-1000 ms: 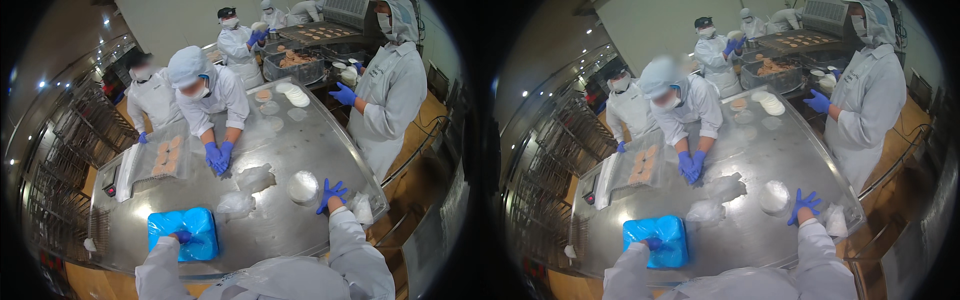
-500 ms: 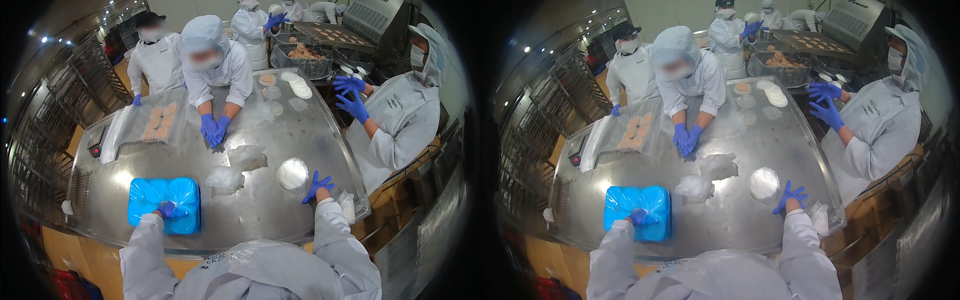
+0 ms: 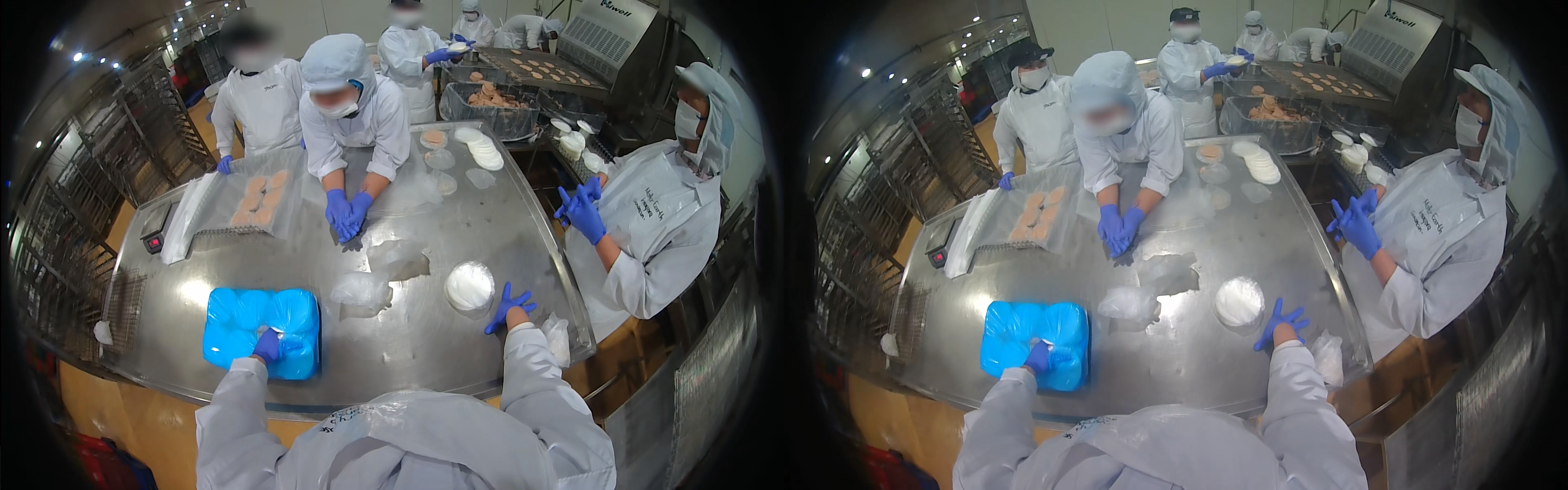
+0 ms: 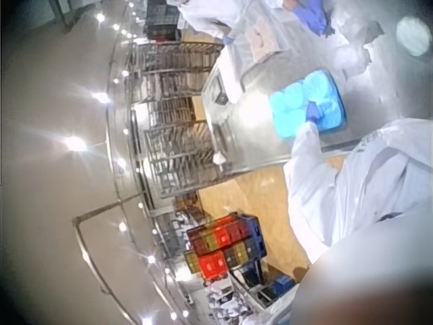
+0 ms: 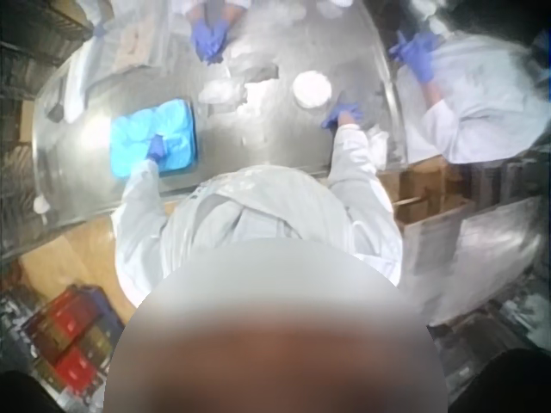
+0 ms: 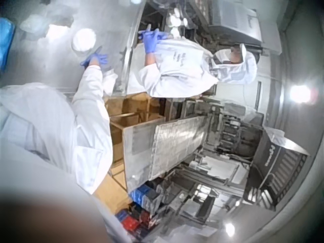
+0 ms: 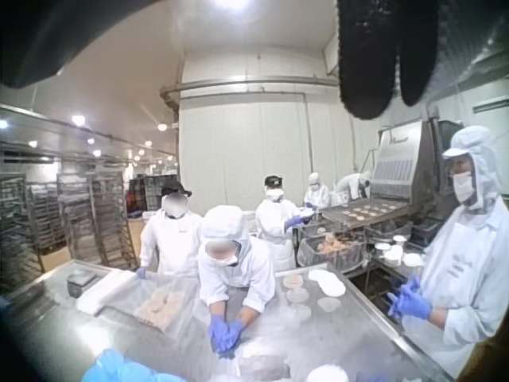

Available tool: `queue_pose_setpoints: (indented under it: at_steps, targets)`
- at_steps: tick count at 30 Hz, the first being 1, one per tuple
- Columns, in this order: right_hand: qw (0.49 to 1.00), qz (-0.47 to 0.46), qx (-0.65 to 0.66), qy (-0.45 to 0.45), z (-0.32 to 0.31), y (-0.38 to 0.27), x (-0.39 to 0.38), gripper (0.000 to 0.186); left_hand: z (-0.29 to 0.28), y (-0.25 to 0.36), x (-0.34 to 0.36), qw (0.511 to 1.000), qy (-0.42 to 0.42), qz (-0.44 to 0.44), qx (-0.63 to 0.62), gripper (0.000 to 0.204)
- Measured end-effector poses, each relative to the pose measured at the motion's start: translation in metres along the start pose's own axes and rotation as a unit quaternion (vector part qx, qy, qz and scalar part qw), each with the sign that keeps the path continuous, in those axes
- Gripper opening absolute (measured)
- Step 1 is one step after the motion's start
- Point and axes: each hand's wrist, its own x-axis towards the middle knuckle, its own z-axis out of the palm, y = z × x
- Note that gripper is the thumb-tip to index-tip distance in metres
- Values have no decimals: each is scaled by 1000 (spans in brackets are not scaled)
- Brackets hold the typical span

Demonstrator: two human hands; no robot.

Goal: The person shapes white dough into round discs by hand on a stainless steel table. They repeatedly pick up portions of dough, flatten them, and place them on the table alongside other workers who are performing similar tasks.

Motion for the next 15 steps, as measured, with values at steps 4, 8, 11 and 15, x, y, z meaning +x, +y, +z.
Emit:
queue_pose_setpoints:
  at_steps: [4, 8, 11, 15]
  targets:
    - [1000, 7, -3, 5, -12, 3, -6, 149, -13, 85, -25, 995, 81, -6, -59, 30]
    - [1000, -21, 0, 5, -8, -1, -6, 149, -5, 83, -36, 983, 159, -88, -8, 30]
    - [1000, -14, -3, 8, -3, 9, -3, 149, -12, 124, -32, 985, 134, -107, -21, 29]
    - [999, -22, -14, 19, -1, 1, 5, 148, -8, 127, -34, 978, 186, -91, 6, 24]
